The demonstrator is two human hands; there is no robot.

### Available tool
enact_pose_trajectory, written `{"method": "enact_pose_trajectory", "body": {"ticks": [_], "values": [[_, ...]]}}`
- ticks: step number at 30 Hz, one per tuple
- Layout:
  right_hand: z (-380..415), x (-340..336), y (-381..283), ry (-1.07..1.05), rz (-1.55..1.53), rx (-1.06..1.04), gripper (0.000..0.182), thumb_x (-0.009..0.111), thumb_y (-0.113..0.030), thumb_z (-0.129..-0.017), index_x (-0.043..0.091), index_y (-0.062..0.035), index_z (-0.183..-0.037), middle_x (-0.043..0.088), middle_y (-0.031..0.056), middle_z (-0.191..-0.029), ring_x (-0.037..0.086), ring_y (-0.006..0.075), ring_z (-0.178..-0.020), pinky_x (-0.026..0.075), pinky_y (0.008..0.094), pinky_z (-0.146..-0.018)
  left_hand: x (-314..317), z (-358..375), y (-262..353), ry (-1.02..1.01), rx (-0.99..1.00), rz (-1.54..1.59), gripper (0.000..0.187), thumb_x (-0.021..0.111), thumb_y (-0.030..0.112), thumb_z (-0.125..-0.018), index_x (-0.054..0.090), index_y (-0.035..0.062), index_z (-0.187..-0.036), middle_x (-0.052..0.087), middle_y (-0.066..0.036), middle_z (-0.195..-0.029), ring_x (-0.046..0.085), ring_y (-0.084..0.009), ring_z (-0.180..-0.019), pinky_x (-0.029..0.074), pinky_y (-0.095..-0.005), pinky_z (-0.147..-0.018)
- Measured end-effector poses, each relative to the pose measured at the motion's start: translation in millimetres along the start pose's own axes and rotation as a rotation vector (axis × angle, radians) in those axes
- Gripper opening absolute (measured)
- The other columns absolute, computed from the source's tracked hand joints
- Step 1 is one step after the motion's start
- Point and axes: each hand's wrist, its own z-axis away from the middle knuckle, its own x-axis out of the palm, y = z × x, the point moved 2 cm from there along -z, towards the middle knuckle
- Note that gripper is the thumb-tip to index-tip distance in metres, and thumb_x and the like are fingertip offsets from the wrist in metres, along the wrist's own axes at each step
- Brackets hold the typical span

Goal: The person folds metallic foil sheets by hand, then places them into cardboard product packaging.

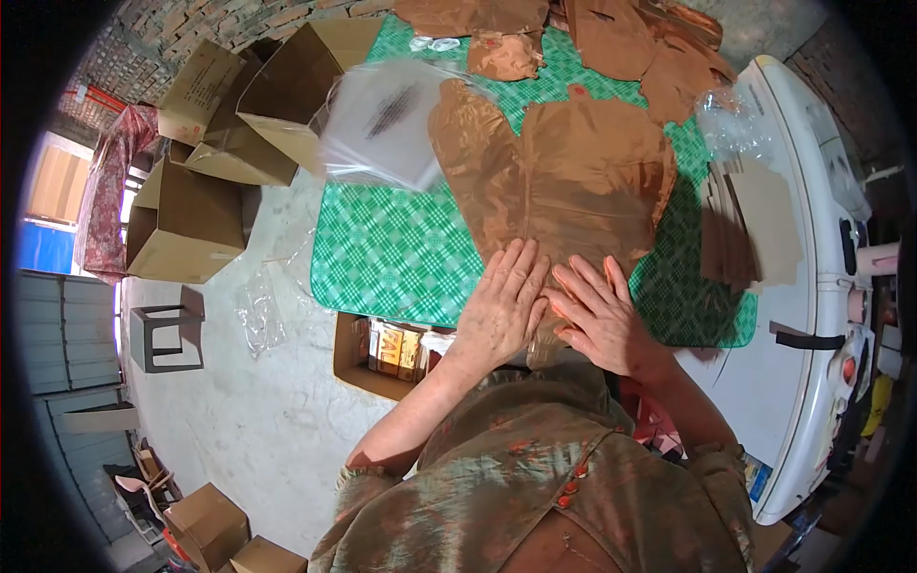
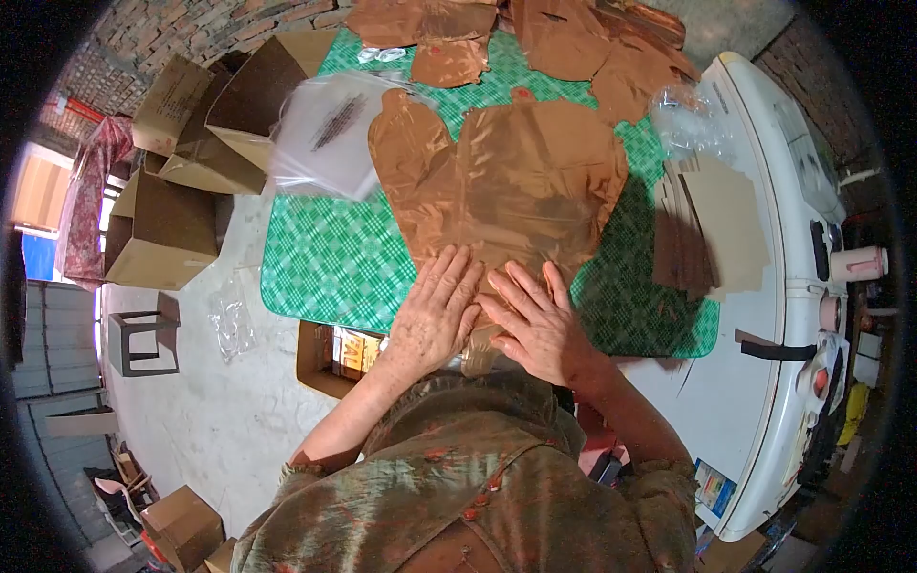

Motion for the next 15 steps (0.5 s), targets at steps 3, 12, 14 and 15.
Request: {"method": "enact_pose_trajectory", "body": {"ticks": [3, 12, 14, 15], "values": [[-5, -5, 3, 0.054, 0.003, 0.018, 0.063, 0.076, -0.024, -0.089, 0.059, -0.0087, -0.147, 0.047, 0.0141, -0.161, 0.035, 0.0336, -0.156, 0.021, 0.0621, -0.126, 1, 0, -1, -0.001, -0.007, 0.014, 0.059, 0.069, 0.021, -0.099, 0.054, -0.0029, -0.151, 0.047, -0.023, -0.16, 0.042, -0.0398, -0.152, 0.033, -0.0518, -0.127], [-69, -13, 53, 0.214, 0.185, 0.024, 0.056, 0.069, -0.024, -0.096, 0.057, -0.0103, -0.148, 0.044, 0.0132, -0.162, 0.032, 0.0349, -0.156, 0.024, 0.06, -0.125, 0, 0, -1, 0.0, -0.004, 0.023, 0.059, 0.069, 0.018, -0.097, 0.054, -0.0014, -0.151, 0.047, -0.024, -0.159, 0.042, -0.0414, -0.151, 0.034, -0.0515, -0.126], [-93, -18, 65, 0.179, 0.199, 0.004, 0.05, 0.068, -0.022, -0.098, 0.058, -0.0113, -0.146, 0.041, 0.0125, -0.164, 0.029, 0.0349, -0.157, 0.025, 0.06, -0.123, -1, 0, -1, 0.003, -0.004, 0.027, 0.059, 0.069, 0.018, -0.097, 0.054, -0.0013, -0.151, 0.047, -0.024, -0.16, 0.041, -0.0421, -0.152, 0.035, -0.0511, -0.126], [-106, -19, 71, 0.179, 0.177, -0.018, 0.049, 0.069, -0.021, -0.098, 0.059, -0.0118, -0.145, 0.041, 0.0124, -0.164, 0.029, 0.0348, -0.157, 0.025, 0.0599, -0.123, -3, -1, 0, 0.002, -0.006, 0.027, 0.058, 0.069, 0.018, -0.098, 0.054, -0.0013, -0.15, 0.046, -0.024, -0.16, 0.04, -0.0425, -0.152, 0.035, -0.0508, -0.126]]}}
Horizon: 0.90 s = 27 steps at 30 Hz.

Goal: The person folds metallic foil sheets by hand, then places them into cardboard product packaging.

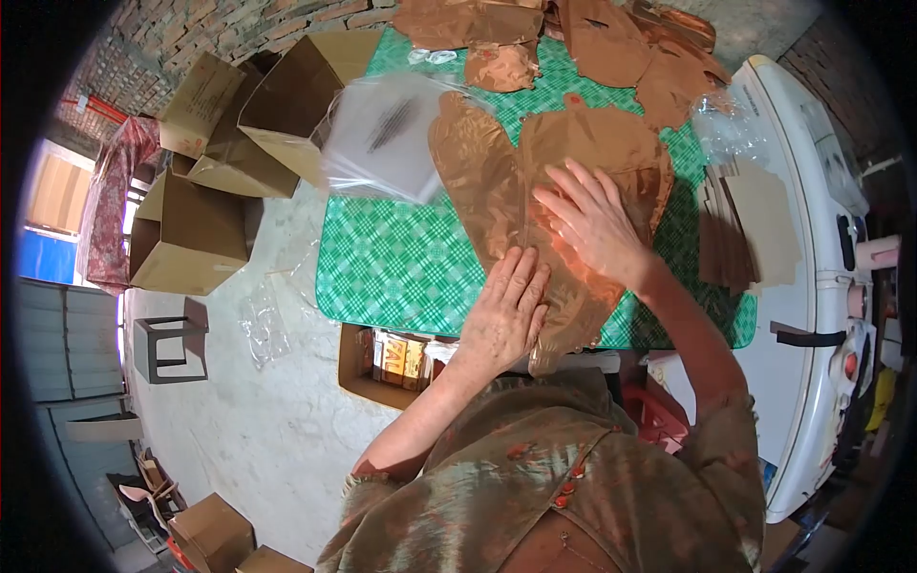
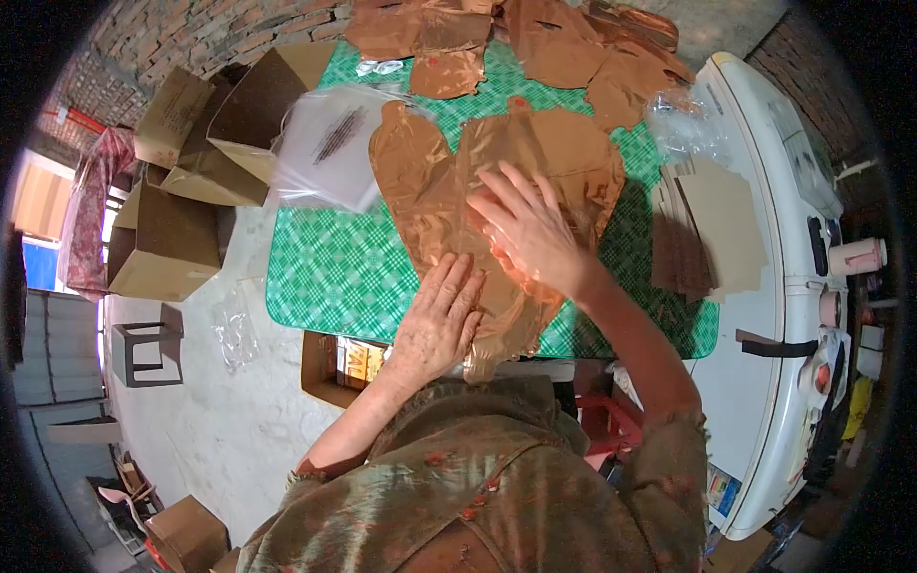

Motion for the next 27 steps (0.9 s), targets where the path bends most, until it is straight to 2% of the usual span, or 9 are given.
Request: {"method": "enact_pose_trajectory", "body": {"ticks": [3, 9, 15, 21, 24, 27], "values": [[-31, 5, 14, 0.034, -0.063, -0.071, 0.049, 0.071, -0.013, -0.094, 0.062, -0.0136, -0.142, 0.042, 0.0112, -0.164, 0.03, 0.0336, -0.157, 0.029, 0.0587, -0.122, -3, -2, 2, -0.007, -0.01, 0.0, 0.057, 0.069, 0.017, -0.098, 0.055, -0.0012, -0.15, 0.044, -0.024, -0.161, 0.038, -0.043, -0.153, 0.036, -0.0504, -0.126], [-51, 12, 26, -0.101, 0.101, -0.179, 0.047, 0.071, -0.01, -0.092, 0.064, -0.0125, -0.138, 0.046, 0.0094, -0.163, 0.031, 0.0317, -0.158, 0.031, 0.0561, -0.124, -5, -3, 2, 0.002, -0.019, 0.005, 0.056, 0.069, 0.017, -0.098, 0.056, -0.0007, -0.149, 0.043, -0.025, -0.162, 0.036, -0.0445, -0.153, 0.037, -0.0506, -0.125], [-53, 10, 30, -0.111, 0.094, -0.13, 0.049, 0.068, -0.007, -0.092, 0.062, -0.0117, -0.14, 0.043, 0.0092, -0.165, 0.031, 0.0296, -0.158, 0.031, 0.0518, -0.125, -5, -3, 2, 0.003, -0.022, 0.009, 0.055, 0.07, 0.018, -0.098, 0.057, -0.001, -0.148, 0.042, -0.025, -0.162, 0.037, -0.0456, -0.153, 0.037, -0.0506, -0.125], [-52, 22, 36, -0.026, 0.088, -0.03, 0.051, 0.063, -0.012, -0.099, 0.054, -0.011, -0.149, 0.045, 0.0116, -0.163, 0.033, 0.031, -0.157, 0.03, 0.0549, -0.123, -3, -2, 2, 0.01, -0.02, -0.006, 0.055, 0.07, 0.017, -0.098, 0.057, -0.0013, -0.147, 0.045, -0.025, -0.16, 0.039, -0.0443, -0.151, 0.038, -0.05, -0.124], [-46, 20, 37, -0.016, 0.13, 0.081, 0.049, 0.059, -0.021, -0.104, 0.051, -0.0088, -0.151, 0.046, 0.0126, -0.161, 0.035, 0.0321, -0.155, 0.029, 0.0572, -0.122, 1, 0, 0, 0.011, -0.03, -0.011, 0.055, 0.07, 0.017, -0.097, 0.057, -0.0018, -0.148, 0.047, -0.025, -0.158, 0.041, -0.0435, -0.151, 0.038, -0.0497, -0.124], [-37, 27, 40, -0.008, 0.176, 0.081, 0.049, 0.056, -0.03, -0.108, 0.05, -0.0069, -0.151, 0.046, 0.0133, -0.161, 0.036, 0.0335, -0.154, 0.029, 0.0591, -0.122, 2, -1, 1, 0.007, -0.035, -0.016, 0.056, 0.069, 0.017, -0.097, 0.056, -0.0023, -0.148, 0.048, -0.025, -0.158, 0.042, -0.0431, -0.15, 0.038, -0.0496, -0.124]]}}
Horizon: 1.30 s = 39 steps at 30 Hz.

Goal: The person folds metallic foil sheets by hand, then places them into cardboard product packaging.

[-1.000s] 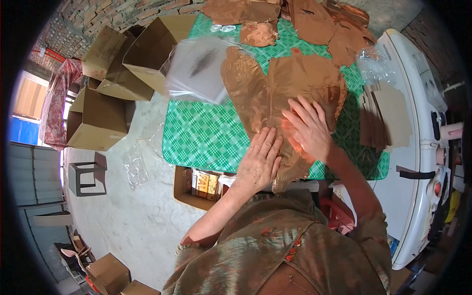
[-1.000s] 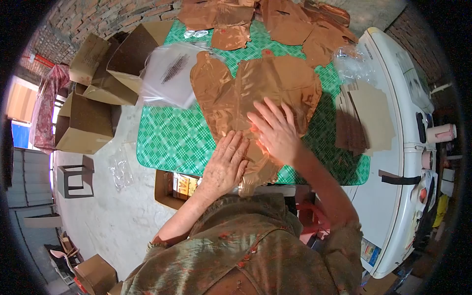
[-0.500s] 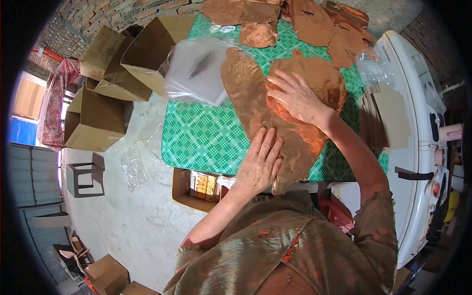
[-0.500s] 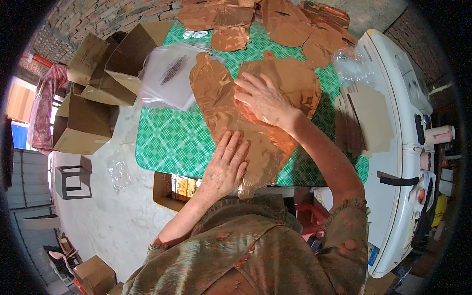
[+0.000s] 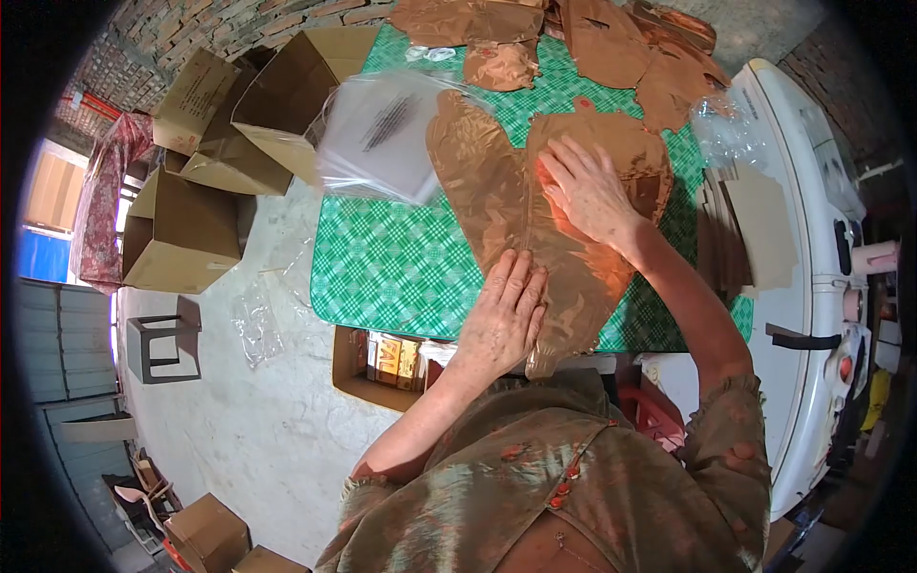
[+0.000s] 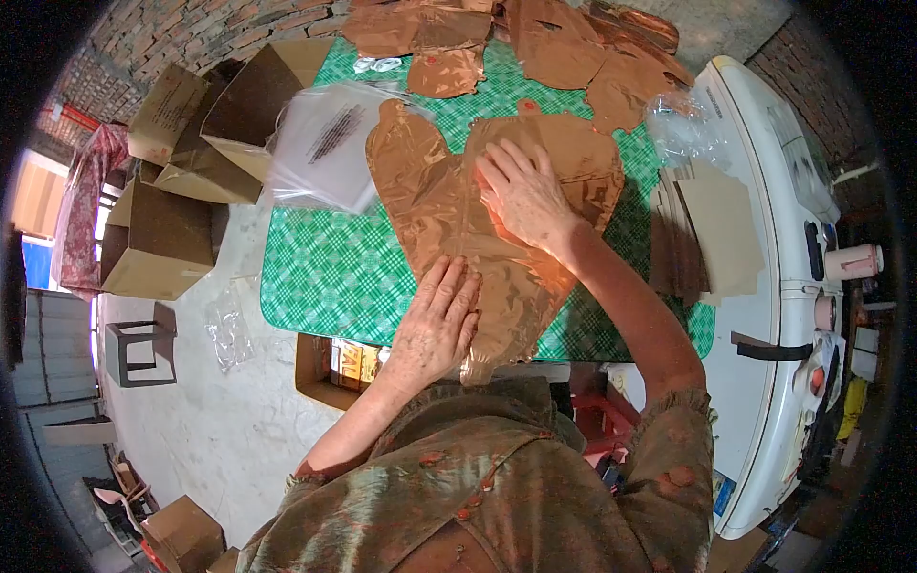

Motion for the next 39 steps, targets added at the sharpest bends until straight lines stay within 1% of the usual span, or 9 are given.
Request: {"method": "enact_pose_trajectory", "body": {"ticks": [6, 9, 15, 18, 27, 31, 34, 37, 39], "values": [[3, 6, -4, -0.062, -0.037, 0.015, 0.053, 0.055, -0.028, -0.108, 0.046, -0.0067, -0.155, 0.044, 0.0132, -0.163, 0.036, 0.033, -0.154, 0.031, 0.0573, -0.122, 2, 0, -1, 0.011, 0.004, -0.001, 0.055, 0.068, 0.017, -0.098, 0.057, -0.0029, -0.147, 0.049, -0.025, -0.157, 0.043, -0.0428, -0.149, 0.039, -0.0492, -0.124], [2, 9, -3, -0.03, -0.066, 0.001, 0.052, 0.056, -0.034, -0.108, 0.047, -0.0078, -0.153, 0.044, 0.0138, -0.16, 0.037, 0.035, -0.152, 0.029, 0.0635, -0.12, 1, 0, -1, 0.012, 0.003, 0.0, 0.054, 0.068, 0.016, -0.098, 0.057, -0.003, -0.147, 0.049, -0.025, -0.156, 0.044, -0.0427, -0.149, 0.039, -0.0495, -0.124], [1, 10, -2, -0.007, -0.106, 0.006, 0.055, 0.057, -0.034, -0.107, 0.046, -0.0079, -0.154, 0.041, 0.0151, -0.162, 0.034, 0.0358, -0.153, 0.027, 0.065, -0.121, 2, 0, -1, 0.022, -0.001, 0.016, 0.053, 0.068, 0.016, -0.097, 0.058, -0.0026, -0.146, 0.05, -0.025, -0.156, 0.044, -0.0426, -0.149, 0.039, -0.0501, -0.123], [1, 2, -11, 0.053, -0.004, 0.031, 0.06, 0.057, -0.038, -0.107, 0.043, -0.0092, -0.158, 0.038, 0.0156, -0.165, 0.031, 0.0366, -0.155, 0.024, 0.0665, -0.122, 1, 0, -1, 0.023, 0.0, 0.014, 0.053, 0.068, 0.016, -0.097, 0.058, -0.0025, -0.146, 0.05, -0.025, -0.155, 0.044, -0.0429, -0.148, 0.039, -0.0503, -0.123], [6, 26, -10, -0.13, -0.12, 0.124, 0.066, 0.039, -0.05, -0.112, 0.032, -0.017, -0.168, 0.023, 0.0138, -0.176, 0.012, 0.0351, -0.164, 0.003, 0.0656, -0.129, 2, 0, -1, 0.04, 0.007, 0.0, 0.055, 0.07, 0.015, -0.095, 0.059, -0.003, -0.145, 0.051, -0.026, -0.154, 0.046, -0.0426, -0.146, 0.041, -0.0487, -0.122], [6, 23, -12, -0.113, -0.133, 0.139, 0.065, 0.042, -0.049, -0.111, 0.034, -0.0186, -0.168, 0.025, 0.013, -0.176, 0.014, 0.0349, -0.164, 0.004, 0.0649, -0.129, -2, -3, 0, 0.042, 0.018, 0.028, 0.057, 0.072, 0.013, -0.093, 0.058, -0.003, -0.146, 0.051, -0.026, -0.154, 0.048, -0.0435, -0.145, 0.042, -0.0488, -0.121], [7, 24, -12, -0.089, -0.136, 0.142, 0.066, 0.045, -0.05, -0.11, 0.036, -0.0194, -0.167, 0.026, 0.0116, -0.176, 0.015, 0.0342, -0.164, 0.004, 0.0646, -0.13, -16, -12, -5, 0.136, -0.053, 0.115, 0.053, 0.072, 0.013, -0.094, 0.06, -0.0034, -0.143, 0.053, -0.027, -0.151, 0.051, -0.0453, -0.14, 0.045, -0.0488, -0.117], [5, 26, -12, -0.081, -0.154, 0.158, 0.066, 0.046, -0.05, -0.109, 0.037, -0.0209, -0.167, 0.027, 0.0099, -0.176, 0.016, 0.0334, -0.164, 0.004, 0.0646, -0.13, -34, -22, -30, 0.324, -0.282, 0.099, 0.05, 0.073, 0.016, -0.096, 0.06, -0.0053, -0.139, 0.057, -0.027, -0.144, 0.056, -0.0457, -0.131, 0.049, -0.0483, -0.111], [6, 25, -12, -0.075, -0.168, 0.163, 0.065, 0.047, -0.05, -0.109, 0.037, -0.0221, -0.167, 0.027, 0.0089, -0.176, 0.017, 0.0328, -0.164, 0.004, 0.0648, -0.129, -35, -25, -60, 0.329, -0.408, 0.127, 0.052, 0.075, 0.019, -0.097, 0.06, -0.0072, -0.138, 0.061, -0.027, -0.137, 0.062, -0.0427, -0.122, 0.052, -0.046, -0.102]]}}
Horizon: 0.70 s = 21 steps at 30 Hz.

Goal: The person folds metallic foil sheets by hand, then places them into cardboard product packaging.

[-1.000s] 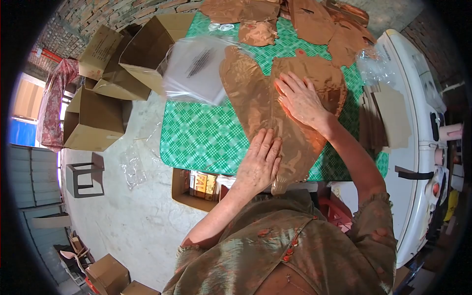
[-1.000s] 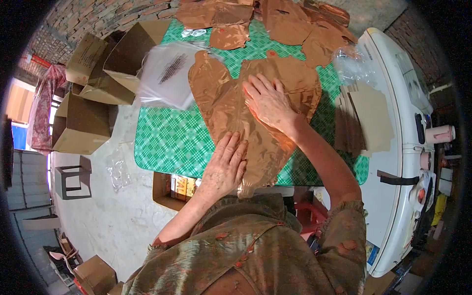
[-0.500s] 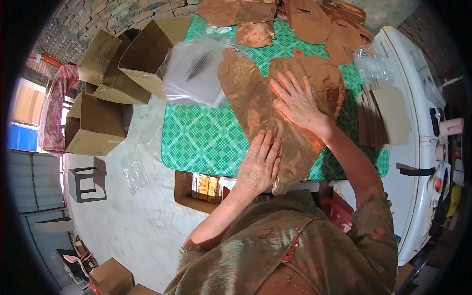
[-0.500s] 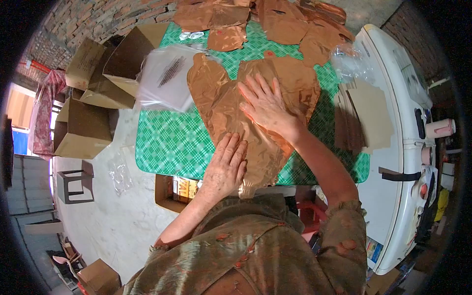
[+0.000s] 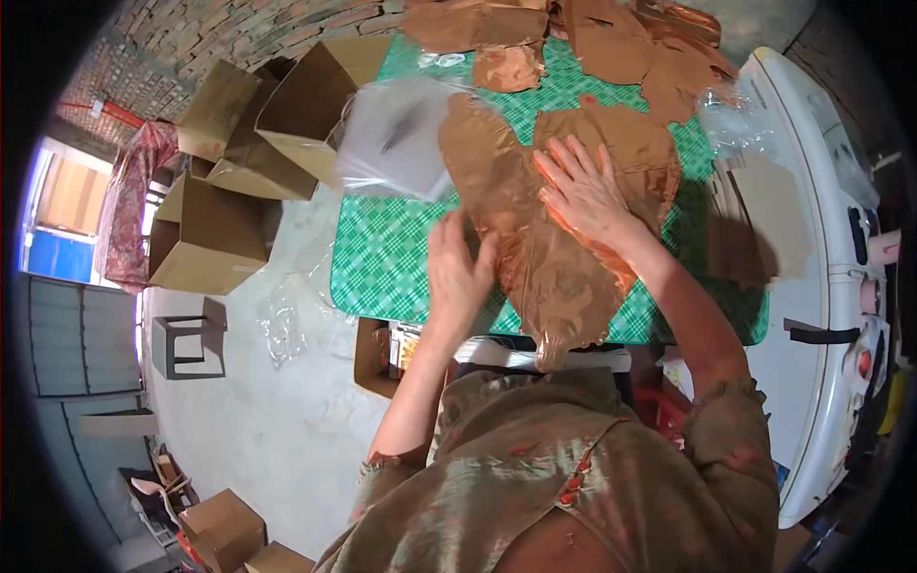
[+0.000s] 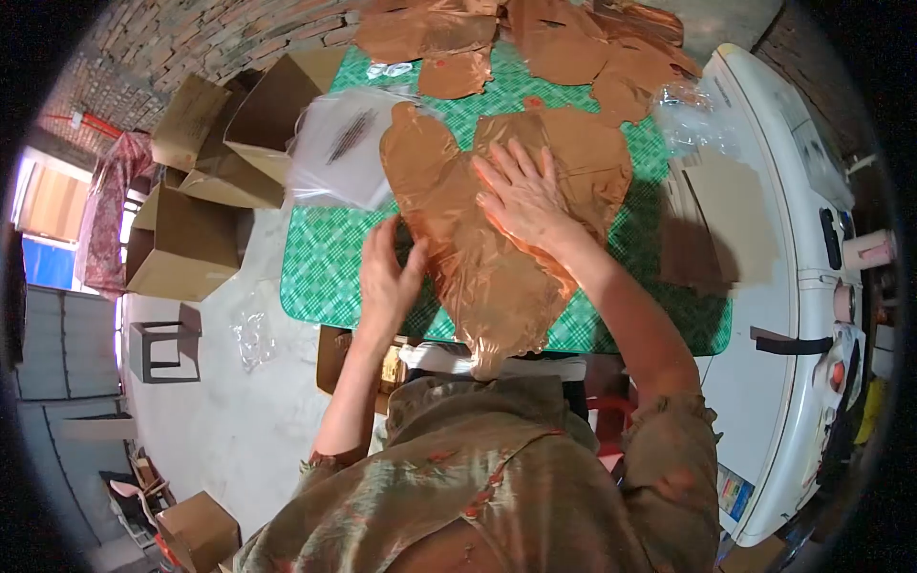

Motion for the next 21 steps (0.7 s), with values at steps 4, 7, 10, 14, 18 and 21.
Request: {"method": "enact_pose_trajectory", "body": {"ticks": [4, 7, 10, 14, 18, 21], "values": [[-1, 1, 0, 0.004, 0.035, 0.001, 0.064, 0.045, -0.05, -0.11, 0.037, -0.0234, -0.167, 0.028, 0.0086, -0.175, 0.018, 0.0326, -0.163, 0.006, 0.066, -0.129, -1, -25, -24, -0.141, -0.189, -0.027, 0.056, 0.077, 0.027, -0.094, 0.064, -0.0091, -0.135, 0.076, -0.021, -0.102, 0.075, -0.0316, -0.093, 0.058, -0.0418, -0.082], [-1, 0, -1, 0.01, 0.025, 0.0, 0.063, 0.045, -0.05, -0.11, 0.037, -0.0235, -0.167, 0.028, 0.0081, -0.175, 0.018, 0.0323, -0.163, 0.006, 0.0664, -0.129, 1, -50, -24, -0.212, -0.291, -0.015, 0.057, 0.075, 0.034, -0.094, 0.067, -0.0108, -0.128, 0.076, -0.017, -0.078, 0.075, -0.0265, -0.067, 0.059, -0.0392, -0.068], [-1, -2, -3, 0.013, 0.026, 0.009, 0.063, 0.043, -0.051, -0.11, 0.037, -0.0232, -0.167, 0.028, 0.0075, -0.176, 0.017, 0.0315, -0.163, 0.005, 0.066, -0.129, 3, -57, -12, -0.217, -0.38, 0.03, 0.046, 0.074, 0.039, -0.092, 0.078, -0.004, -0.107, 0.075, -0.024, -0.082, 0.073, -0.038, -0.076, 0.058, -0.0457, -0.074], [-2, -7, -5, -0.071, 0.027, 0.04, 0.065, 0.041, -0.052, -0.111, 0.032, -0.0234, -0.169, 0.024, 0.007, -0.177, 0.014, 0.0307, -0.165, 0.005, 0.0635, -0.13, 26, -78, -23, -0.294, -0.295, -0.22, 0.047, 0.074, 0.04, -0.094, 0.077, -0.0038, -0.11, 0.076, -0.016, -0.073, 0.074, -0.0257, -0.061, 0.058, -0.0405, -0.066], [-2, -3, -4, -0.053, 0.012, 0.037, 0.065, 0.041, -0.052, -0.111, 0.033, -0.0226, -0.168, 0.023, 0.0073, -0.178, 0.015, 0.0308, -0.164, 0.006, 0.0637, -0.13, 24, -90, -14, -0.361, -0.259, -0.372, 0.044, 0.072, 0.041, -0.092, 0.079, 0.0007, -0.109, 0.077, -0.017, -0.08, 0.077, -0.0289, -0.074, 0.059, -0.0419, -0.075], [-2, -2, -3, -0.047, 0.009, 0.036, 0.064, 0.041, -0.051, -0.111, 0.034, -0.0218, -0.168, 0.022, 0.0075, -0.178, 0.015, 0.0308, -0.164, 0.006, 0.0637, -0.13, 15, -89, -3, -0.236, -0.131, -0.238, 0.038, 0.071, 0.033, -0.092, 0.077, -0.0018, -0.107, 0.078, -0.019, -0.088, 0.077, -0.0292, -0.082, 0.059, -0.0412, -0.078]]}}
